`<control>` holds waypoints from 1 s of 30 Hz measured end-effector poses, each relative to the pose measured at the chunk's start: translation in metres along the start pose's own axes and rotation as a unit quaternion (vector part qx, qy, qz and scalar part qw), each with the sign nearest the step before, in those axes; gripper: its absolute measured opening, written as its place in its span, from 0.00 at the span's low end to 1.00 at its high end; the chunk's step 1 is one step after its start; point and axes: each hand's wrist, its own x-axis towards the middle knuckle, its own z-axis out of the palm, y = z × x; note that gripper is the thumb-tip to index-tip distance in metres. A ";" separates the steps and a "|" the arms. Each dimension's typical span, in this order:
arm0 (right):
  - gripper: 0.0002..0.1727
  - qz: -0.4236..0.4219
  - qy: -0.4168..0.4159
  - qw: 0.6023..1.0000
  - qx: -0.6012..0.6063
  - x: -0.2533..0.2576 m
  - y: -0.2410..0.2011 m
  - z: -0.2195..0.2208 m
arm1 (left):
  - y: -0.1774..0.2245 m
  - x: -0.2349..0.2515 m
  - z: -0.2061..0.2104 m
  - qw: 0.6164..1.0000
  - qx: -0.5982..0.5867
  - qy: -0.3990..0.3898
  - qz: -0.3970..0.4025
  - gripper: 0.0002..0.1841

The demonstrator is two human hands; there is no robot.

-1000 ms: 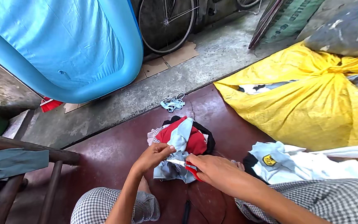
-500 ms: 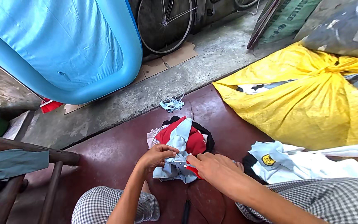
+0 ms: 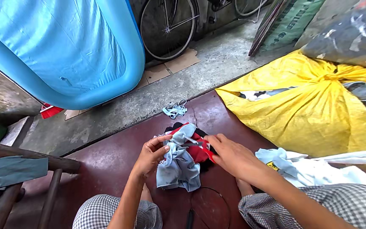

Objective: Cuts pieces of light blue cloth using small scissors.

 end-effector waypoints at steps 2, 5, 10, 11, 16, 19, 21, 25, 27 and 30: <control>0.31 -0.019 0.073 0.983 0.167 0.006 -0.004 0.001 | 0.001 -0.002 0.001 0.999 -0.035 -0.017 -0.001 0.22; 0.31 -0.006 0.072 0.902 0.425 0.010 -0.019 0.006 | 0.006 -0.006 0.006 0.998 -0.064 -0.023 -0.005 0.21; 0.33 -0.008 0.049 0.828 0.559 0.013 -0.036 0.013 | 0.020 -0.010 0.010 0.997 -0.058 -0.012 0.044 0.28; 0.33 -0.018 0.054 0.827 0.560 0.013 -0.038 0.014 | 0.024 -0.010 0.011 0.997 -0.054 -0.010 0.062 0.29; 0.33 -0.071 0.101 0.820 0.559 0.016 -0.046 0.017 | 0.048 -0.016 0.019 0.991 -0.011 0.003 0.135 0.33; 0.33 -0.047 0.122 0.801 0.584 0.018 -0.050 0.018 | 0.057 -0.018 0.023 0.984 0.023 0.017 0.174 0.37; 0.29 -0.059 0.109 0.787 0.605 0.016 -0.052 0.018 | 0.059 -0.017 0.023 0.978 0.074 0.041 0.191 0.38; 0.29 -0.120 -0.016 0.783 0.611 0.003 -0.055 0.017 | 0.057 -0.015 0.014 0.963 0.162 0.090 0.197 0.38; 0.32 -0.129 -0.085 0.776 0.611 -0.007 -0.058 0.023 | 0.055 -0.017 0.009 0.962 0.174 0.095 0.189 0.38; 0.33 -0.126 -0.151 0.772 0.604 -0.016 -0.058 0.036 | 0.053 -0.021 0.003 0.966 0.176 0.093 0.165 0.39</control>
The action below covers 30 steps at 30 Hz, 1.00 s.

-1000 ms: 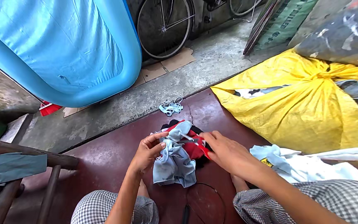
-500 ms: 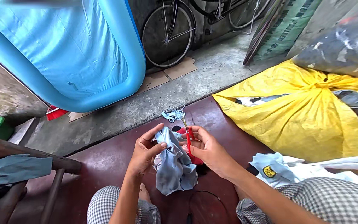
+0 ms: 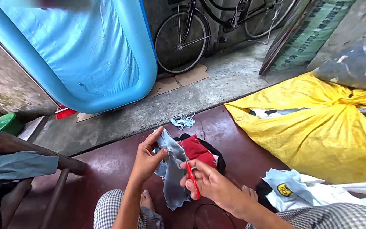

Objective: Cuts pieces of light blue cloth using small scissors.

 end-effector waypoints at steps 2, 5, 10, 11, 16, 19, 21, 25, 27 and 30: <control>0.30 0.033 -0.031 0.999 0.027 -0.004 0.003 0.000 | -0.003 -0.002 -0.003 1.000 -0.019 -0.010 -0.017 0.39; 0.26 0.069 -0.069 0.993 0.071 -0.007 0.002 -0.002 | -0.005 -0.004 -0.006 0.997 -0.068 -0.024 -0.033 0.39; 0.23 0.090 -0.125 0.983 0.099 -0.008 0.003 -0.007 | -0.012 -0.006 -0.005 0.996 -0.075 -0.044 -0.021 0.39; 0.23 0.092 -0.134 0.981 0.103 -0.009 0.003 -0.007 | -0.013 -0.006 -0.004 0.996 -0.073 -0.045 -0.014 0.39; 0.23 0.105 -0.153 0.976 0.116 -0.010 0.005 -0.004 | -0.017 -0.009 0.001 0.996 -0.079 -0.039 0.002 0.39; 0.23 0.104 -0.151 0.977 0.110 -0.010 0.006 -0.003 | -0.016 -0.010 0.003 0.996 -0.081 -0.044 0.003 0.38; 0.22 0.097 -0.145 0.980 0.100 -0.010 0.006 -0.003 | -0.016 -0.010 0.002 0.996 -0.082 -0.043 0.004 0.37; 0.23 0.089 -0.123 0.985 0.077 -0.010 0.007 -0.001 | -0.016 -0.010 0.002 0.997 -0.069 -0.036 0.006 0.36; 0.23 0.083 -0.117 0.988 0.058 -0.010 0.008 -0.001 | -0.017 -0.011 0.003 0.997 -0.062 -0.037 0.009 0.36; 0.25 0.081 -0.108 0.991 0.021 -0.009 0.009 -0.001 | -0.017 -0.011 0.004 0.997 -0.056 -0.044 0.007 0.36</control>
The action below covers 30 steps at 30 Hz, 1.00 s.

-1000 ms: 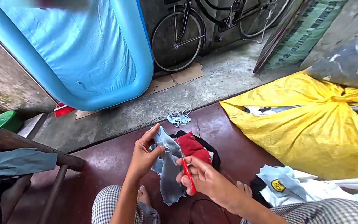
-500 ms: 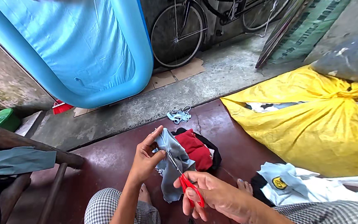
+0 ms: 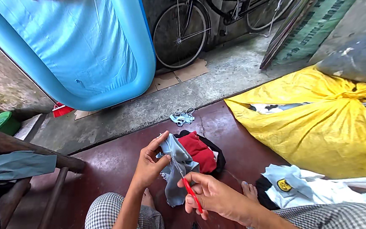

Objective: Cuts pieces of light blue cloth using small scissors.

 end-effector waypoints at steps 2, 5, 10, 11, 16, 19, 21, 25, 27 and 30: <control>0.25 0.003 0.000 1.000 -0.010 0.000 0.000 0.000 | -0.001 0.000 0.000 1.000 0.004 -0.007 -0.004 0.35; 0.26 -0.001 -0.003 1.000 -0.013 0.001 0.001 -0.001 | -0.001 -0.001 0.000 1.000 0.006 -0.009 -0.014 0.35; 0.26 -0.006 0.007 1.000 -0.026 0.004 0.004 -0.001 | -0.005 -0.002 0.005 0.999 -0.034 0.005 -0.035 0.34; 0.27 -0.012 0.021 0.999 -0.048 0.005 0.005 0.000 | -0.006 -0.003 0.006 0.998 -0.048 0.007 -0.039 0.35; 0.32 -0.040 0.117 0.966 -0.225 0.009 0.013 0.001 | -0.009 -0.004 0.012 0.990 -0.130 0.008 -0.048 0.36; 0.33 -0.047 0.132 0.961 -0.239 0.009 0.014 0.003 | -0.010 -0.004 0.016 0.986 -0.158 0.010 -0.046 0.37; 0.33 -0.055 0.131 0.962 -0.234 0.008 0.013 0.004 | -0.012 -0.005 0.018 0.986 -0.163 0.007 -0.037 0.38; 0.31 -0.082 0.111 0.968 -0.210 0.008 0.015 0.003 | -0.015 -0.006 0.021 0.983 -0.182 0.007 -0.025 0.39; 0.31 -0.083 0.102 0.970 -0.203 0.009 0.015 0.001 | -0.015 -0.006 0.023 0.981 -0.190 0.015 -0.020 0.40; 0.30 -0.078 0.099 0.971 -0.201 0.008 0.015 0.000 | -0.016 -0.006 0.024 0.981 -0.192 0.026 -0.022 0.40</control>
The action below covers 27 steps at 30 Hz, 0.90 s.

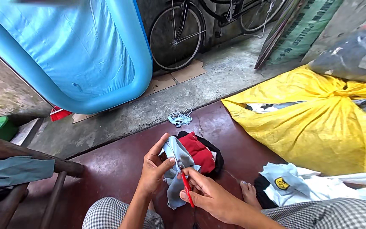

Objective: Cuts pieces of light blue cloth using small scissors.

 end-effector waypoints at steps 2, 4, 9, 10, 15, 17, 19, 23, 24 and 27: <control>0.26 0.019 -0.004 1.000 0.007 0.000 -0.002 -0.001 | 0.000 0.000 0.000 1.000 0.001 0.006 0.000 0.40; 0.23 0.034 -0.019 0.999 0.026 0.000 -0.006 -0.003 | 0.000 0.001 -0.002 1.000 0.009 0.002 0.004 0.41; 0.28 0.022 -0.086 0.991 0.096 0.003 -0.007 -0.013 | 0.004 0.000 -0.007 0.998 0.035 -0.043 0.012 0.43; 0.29 0.014 -0.093 0.989 0.112 0.003 -0.006 -0.014 | 0.005 0.000 -0.007 0.998 0.040 -0.056 0.015 0.44; 0.26 -0.020 -0.116 0.983 0.141 0.003 -0.006 -0.015 | 0.010 -0.001 -0.006 0.997 0.044 -0.067 0.018 0.50; 0.27 -0.029 -0.113 0.982 0.147 0.004 -0.005 -0.014 | 0.011 -0.001 -0.006 0.997 0.047 -0.066 0.017 0.51; 0.27 -0.034 -0.103 0.982 0.158 0.004 -0.004 -0.011 | 0.010 -0.001 -0.006 0.997 0.049 -0.062 0.017 0.51; 0.21 -0.024 -0.071 0.983 0.168 0.003 -0.006 -0.006 | 0.009 -0.001 -0.005 0.997 0.051 -0.047 0.020 0.52; 0.19 -0.020 -0.065 0.983 0.170 0.002 -0.007 -0.005 | 0.009 -0.001 -0.005 0.997 0.052 -0.045 0.017 0.52; 0.19 -0.014 -0.057 0.985 0.162 0.003 -0.007 -0.005 | 0.008 0.000 -0.005 0.998 0.054 -0.019 -0.003 0.47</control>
